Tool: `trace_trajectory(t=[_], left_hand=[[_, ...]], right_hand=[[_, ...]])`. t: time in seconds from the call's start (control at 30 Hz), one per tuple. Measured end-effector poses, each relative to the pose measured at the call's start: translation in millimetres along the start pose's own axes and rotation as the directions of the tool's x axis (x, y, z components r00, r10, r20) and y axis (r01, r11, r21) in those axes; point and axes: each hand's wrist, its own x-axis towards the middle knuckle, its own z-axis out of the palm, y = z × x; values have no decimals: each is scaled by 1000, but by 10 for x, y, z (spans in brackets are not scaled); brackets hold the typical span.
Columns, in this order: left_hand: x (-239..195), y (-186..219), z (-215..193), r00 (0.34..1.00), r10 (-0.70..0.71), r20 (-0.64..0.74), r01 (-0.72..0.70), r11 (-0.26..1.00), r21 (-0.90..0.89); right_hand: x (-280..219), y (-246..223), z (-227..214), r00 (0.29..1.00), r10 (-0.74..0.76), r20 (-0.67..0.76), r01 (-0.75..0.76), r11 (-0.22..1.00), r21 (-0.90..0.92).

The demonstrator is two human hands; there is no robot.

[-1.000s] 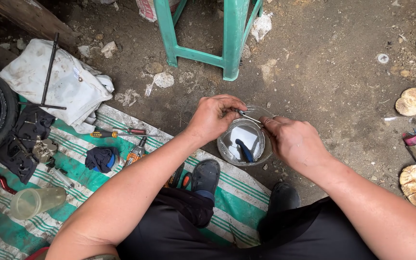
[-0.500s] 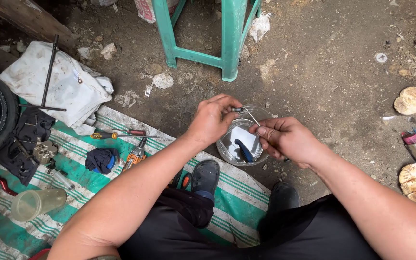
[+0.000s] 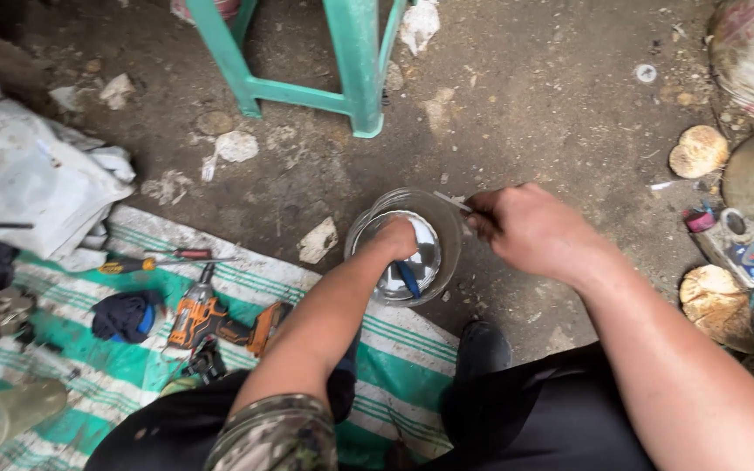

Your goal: The person uses a screwdriver to manipulate a small metal component held over a metal bowl. They then place the component down and pick up a larger black mechanical part, turning it over in their hands.

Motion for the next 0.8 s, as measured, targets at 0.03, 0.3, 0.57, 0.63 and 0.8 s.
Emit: trace_trajectory(t=[0.03, 0.3, 0.57, 0.63, 0.8], left_hand=[[-138, 95, -124, 1000, 8, 8, -8, 1000, -2], [204, 54, 282, 965, -133, 226, 54, 945, 324], [-269, 344, -56, 958, -233, 167, 201, 961, 191], [-272, 306, -14, 959, -221, 178, 191, 966, 174], [54, 156, 86, 936, -352, -17, 348, 917, 194]], right_hand=[[-41, -27, -38, 1000, 12, 1, -12, 1000, 0], [-67, -98, -226, 980, 45, 192, -53, 998, 37], [47, -218, -251, 964, 17, 267, -26, 999, 28], [57, -242, -245, 960, 20, 281, -28, 999, 25], [53, -258, -261, 962, -4, 272, 2, 1000, 7]])
